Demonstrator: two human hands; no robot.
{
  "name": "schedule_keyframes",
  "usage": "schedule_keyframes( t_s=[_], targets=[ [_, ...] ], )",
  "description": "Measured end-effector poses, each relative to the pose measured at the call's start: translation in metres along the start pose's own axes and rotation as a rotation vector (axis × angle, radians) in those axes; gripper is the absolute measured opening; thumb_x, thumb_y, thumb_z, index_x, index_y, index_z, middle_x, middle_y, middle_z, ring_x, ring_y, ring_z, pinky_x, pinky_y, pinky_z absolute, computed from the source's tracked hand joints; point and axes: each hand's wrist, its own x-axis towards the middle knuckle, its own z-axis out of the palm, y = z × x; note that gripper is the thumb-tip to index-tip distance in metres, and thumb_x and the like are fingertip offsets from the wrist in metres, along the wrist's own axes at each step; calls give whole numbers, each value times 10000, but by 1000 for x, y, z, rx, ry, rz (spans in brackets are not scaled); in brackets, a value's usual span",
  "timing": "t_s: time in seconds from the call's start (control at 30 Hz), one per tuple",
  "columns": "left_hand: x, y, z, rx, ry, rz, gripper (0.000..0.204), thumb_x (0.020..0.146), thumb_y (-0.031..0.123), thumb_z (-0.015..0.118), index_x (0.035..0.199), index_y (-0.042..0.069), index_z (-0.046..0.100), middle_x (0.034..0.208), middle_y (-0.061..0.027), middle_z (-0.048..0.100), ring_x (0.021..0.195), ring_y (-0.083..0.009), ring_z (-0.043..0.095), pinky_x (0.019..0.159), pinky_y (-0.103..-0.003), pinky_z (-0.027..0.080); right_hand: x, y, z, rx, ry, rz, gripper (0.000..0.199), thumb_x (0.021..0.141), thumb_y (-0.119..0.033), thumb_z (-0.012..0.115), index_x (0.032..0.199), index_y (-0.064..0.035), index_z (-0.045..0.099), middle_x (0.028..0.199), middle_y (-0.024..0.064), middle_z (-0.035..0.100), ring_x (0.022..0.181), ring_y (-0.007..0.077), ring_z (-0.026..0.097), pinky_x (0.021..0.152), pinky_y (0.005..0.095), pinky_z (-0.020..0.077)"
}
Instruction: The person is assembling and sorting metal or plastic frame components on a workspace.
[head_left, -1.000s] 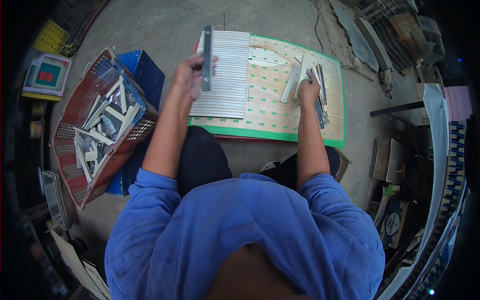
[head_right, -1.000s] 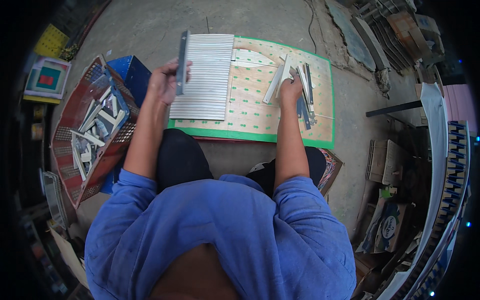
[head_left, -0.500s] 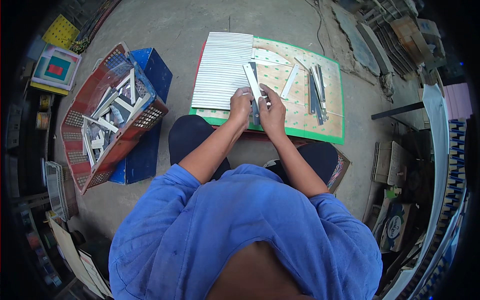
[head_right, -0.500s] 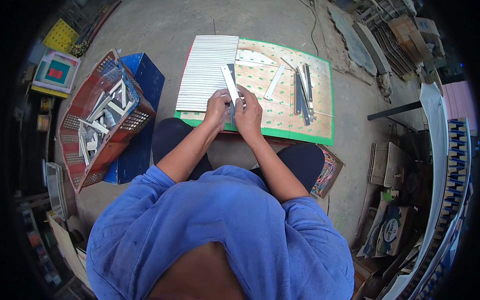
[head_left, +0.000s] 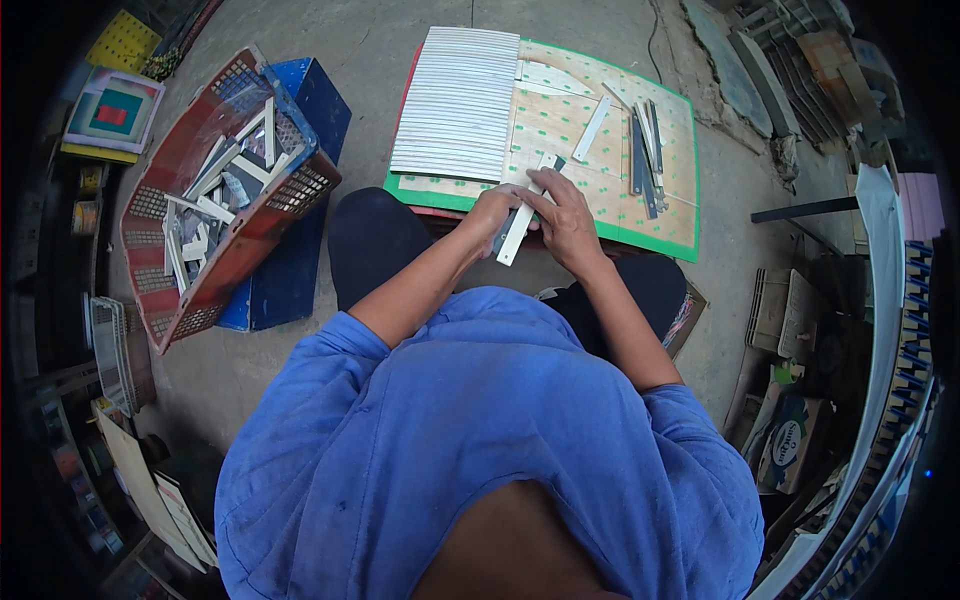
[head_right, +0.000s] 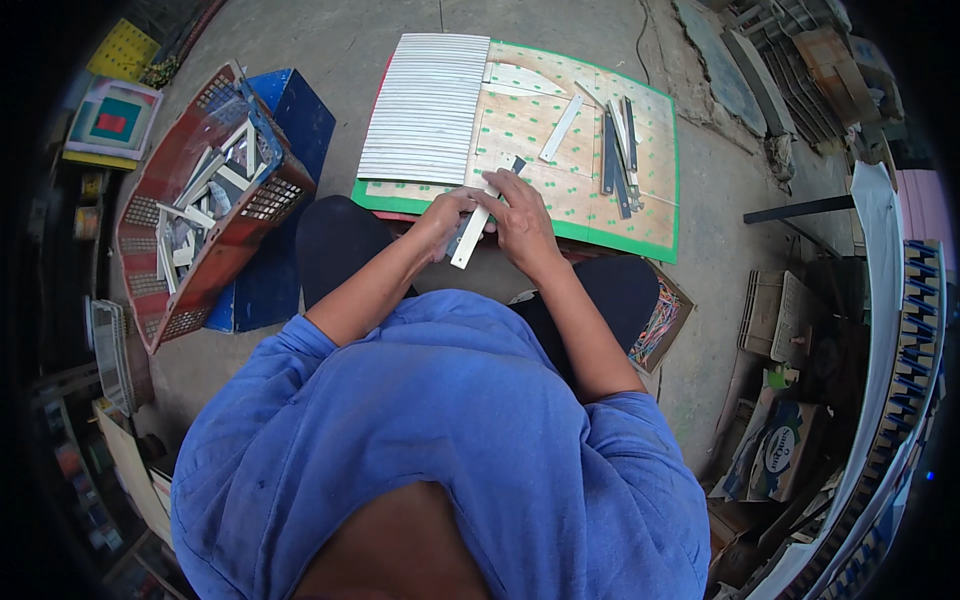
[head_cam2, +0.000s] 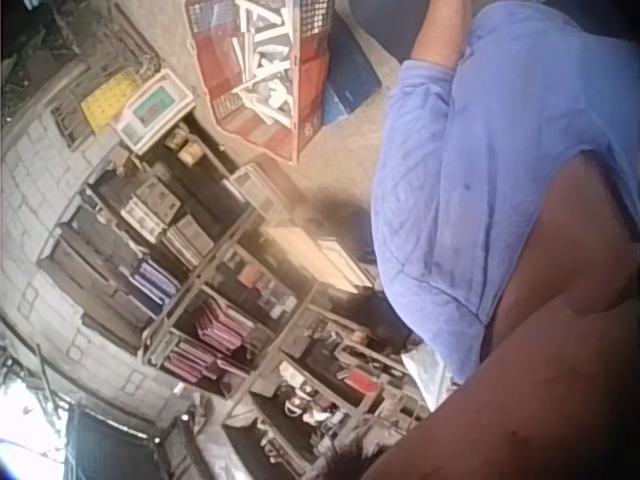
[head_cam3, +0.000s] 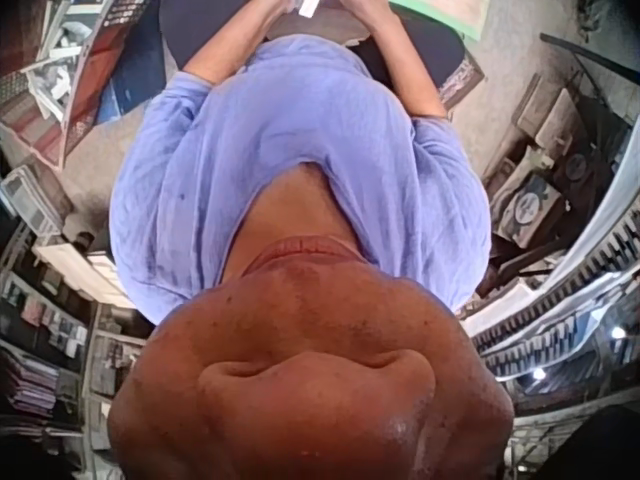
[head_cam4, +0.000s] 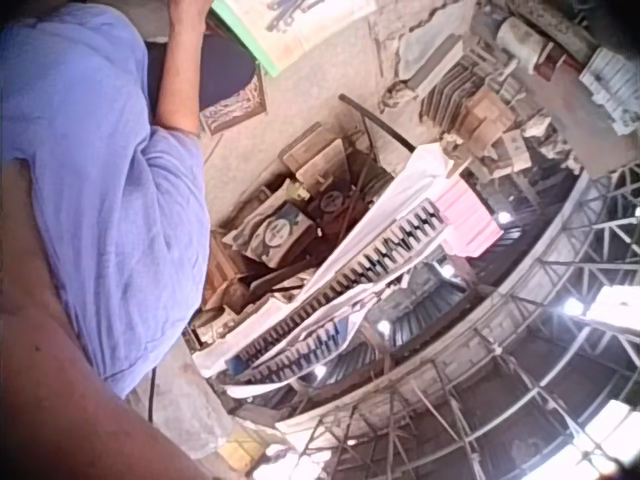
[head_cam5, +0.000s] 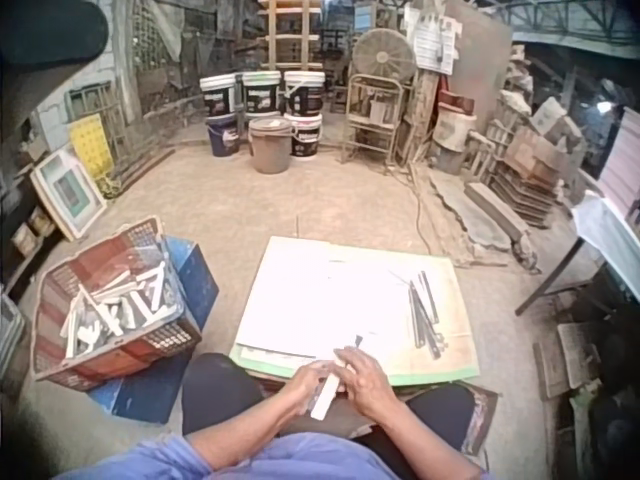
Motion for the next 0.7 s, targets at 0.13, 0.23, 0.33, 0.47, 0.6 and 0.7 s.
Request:
schedule_keyframes(
  t_s=[0.13,0.23,0.33,0.47,0.6,0.7],
  targets=[
    [-14,-12,2,-13,63,-62,279,839,110,387,1044,-31,512,862,-148,586,655,-216,604,565,-293,482,-10,9,-9,-129,-115,-119,407,731,-22,564,1118,-145,580,1162,96,519,1153,271,443,969,460,340],
    [-11,-21,-9,-61,103,-84,292,845,119,383,1055,-42,504,854,-155,587,670,-216,603,572,-298,481,-14,8,-15,-123,-90,-134,365,763,-51,558,1117,-143,572,1128,91,536,1106,251,479,956,483,342],
    [-11,-19,-18,-215,48,-45,345,858,94,337,1150,-55,446,948,-167,592,789,-234,601,705,-319,500,-20,7,-14,-48,146,-30,262,763,-25,552,1021,-38,593,881,111,585,856,282,562,822,414,416],
    [-22,-6,1,-429,96,5,370,866,62,312,1214,-41,384,1085,-153,557,944,-231,568,847,-327,471,-27,-5,4,216,321,380,237,819,-53,543,1042,20,574,780,182,575,706,327,571,638,381,449],
    [-8,-29,4,-362,120,134,344,864,38,313,1194,-29,384,1050,-125,540,897,-181,553,811,-300,463,-18,-30,25,310,205,437,342,816,-72,565,1144,19,533,863,198,583,789,307,582,716,360,446],
    [-5,-32,5,-398,111,209,330,863,34,319,1182,-14,386,990,-102,535,814,-150,535,749,-270,453,-15,-43,25,281,190,368,418,816,-94,573,1199,42,472,892,205,571,824,309,572,744,362,437]
  ],
)
